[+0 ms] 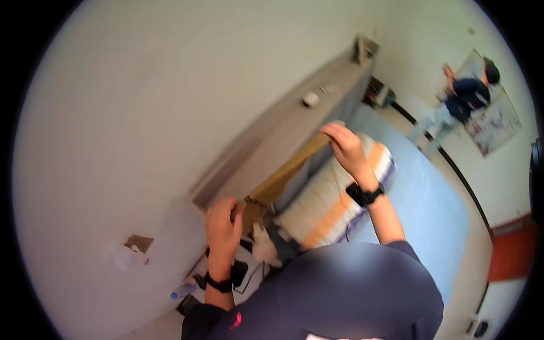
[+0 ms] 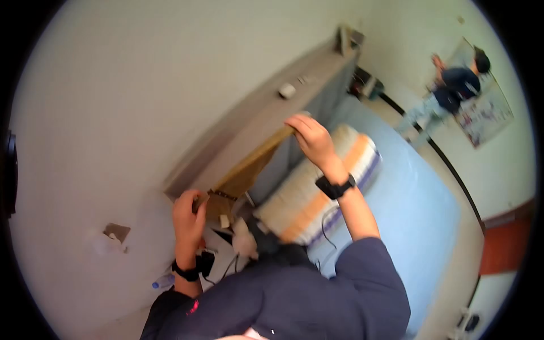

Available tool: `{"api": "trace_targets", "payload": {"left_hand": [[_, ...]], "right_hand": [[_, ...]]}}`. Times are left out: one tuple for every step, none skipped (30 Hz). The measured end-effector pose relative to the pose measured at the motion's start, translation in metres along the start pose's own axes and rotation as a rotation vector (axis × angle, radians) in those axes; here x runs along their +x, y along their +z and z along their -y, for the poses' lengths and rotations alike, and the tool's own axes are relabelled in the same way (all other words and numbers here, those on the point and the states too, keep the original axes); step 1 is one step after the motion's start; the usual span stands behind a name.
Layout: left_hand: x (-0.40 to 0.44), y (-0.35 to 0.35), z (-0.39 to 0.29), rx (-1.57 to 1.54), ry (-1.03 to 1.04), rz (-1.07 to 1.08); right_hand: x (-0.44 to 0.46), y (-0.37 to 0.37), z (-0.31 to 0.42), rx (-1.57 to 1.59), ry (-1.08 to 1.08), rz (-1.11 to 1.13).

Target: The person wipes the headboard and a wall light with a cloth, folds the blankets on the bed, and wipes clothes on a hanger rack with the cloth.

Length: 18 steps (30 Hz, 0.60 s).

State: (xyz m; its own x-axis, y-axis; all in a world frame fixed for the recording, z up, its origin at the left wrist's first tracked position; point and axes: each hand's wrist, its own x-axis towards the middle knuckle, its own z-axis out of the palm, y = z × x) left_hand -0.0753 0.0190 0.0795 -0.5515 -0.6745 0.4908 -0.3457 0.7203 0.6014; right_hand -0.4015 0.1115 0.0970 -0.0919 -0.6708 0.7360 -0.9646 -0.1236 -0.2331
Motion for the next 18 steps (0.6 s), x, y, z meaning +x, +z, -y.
{"api": "trace_targets", "payload": {"left_hand": [[0.015, -0.006, -0.004, 0.037, 0.014, -0.055], [0.019, -0.014, -0.009, 0.074, 0.096, -0.167], [0.019, -0.018, -0.015, 0.104, 0.172, -0.267], [0.02, -0.02, -0.017, 0.151, 0.201, -0.299], [0.024, -0.018, -0.013, 0.17, 0.187, -0.31], [0.022, -0.01, -0.006, 0.221, 0.165, -0.273], [0.009, -0.001, -0.001, 0.269, 0.125, -0.201], [-0.015, 0.009, 0.003, 0.281, 0.063, -0.128], [-0.027, 0.022, 0.014, 0.281, -0.012, -0.053], [-0.014, 0.034, 0.023, 0.291, -0.05, -0.039], [-0.013, 0.04, 0.026, 0.323, -0.071, -0.053], [-0.019, 0.044, 0.02, 0.355, -0.092, 0.029], [-0.024, 0.047, 0.016, 0.38, -0.117, 0.112], [-0.026, 0.046, 0.011, 0.404, -0.148, 0.116], [-0.023, 0.044, 0.003, 0.409, -0.248, 0.179], [-0.02, 0.043, 0.0, 0.406, -0.336, 0.238], [-0.019, 0.045, 0.001, 0.416, -0.34, 0.239], [-0.02, 0.049, 0.004, 0.306, -0.438, 0.144]], "right_hand": [[0.011, 0.002, -0.004, -0.017, -0.01, -0.057], [0.025, 0.003, -0.004, -0.002, -0.043, -0.105], [0.034, 0.004, -0.004, 0.009, -0.067, -0.141], [0.039, 0.01, -0.007, 0.031, -0.087, -0.147], [0.04, 0.018, -0.009, 0.072, -0.067, -0.157], [0.032, 0.026, -0.013, 0.112, -0.03, -0.145], [0.022, 0.036, -0.02, 0.141, 0.004, -0.101], [0.007, 0.048, -0.024, 0.229, 0.081, -0.02], [-0.003, 0.063, -0.027, 0.314, 0.13, 0.029], [-0.018, 0.077, -0.036, 0.306, 0.129, 0.057], [-0.031, 0.086, -0.05, 0.343, 0.113, 0.06], [-0.044, 0.09, -0.051, 0.327, 0.128, 0.134], [-0.053, 0.095, -0.053, 0.308, 0.14, 0.211], [-0.058, 0.099, -0.058, 0.335, 0.17, 0.211], [-0.053, 0.099, -0.053, 0.366, 0.173, 0.222], [-0.042, 0.093, -0.047, 0.359, 0.326, 0.25], [-0.035, 0.09, -0.045, 0.343, 0.477, 0.272], [-0.027, 0.096, -0.047, 0.356, 0.5, 0.243]]}}
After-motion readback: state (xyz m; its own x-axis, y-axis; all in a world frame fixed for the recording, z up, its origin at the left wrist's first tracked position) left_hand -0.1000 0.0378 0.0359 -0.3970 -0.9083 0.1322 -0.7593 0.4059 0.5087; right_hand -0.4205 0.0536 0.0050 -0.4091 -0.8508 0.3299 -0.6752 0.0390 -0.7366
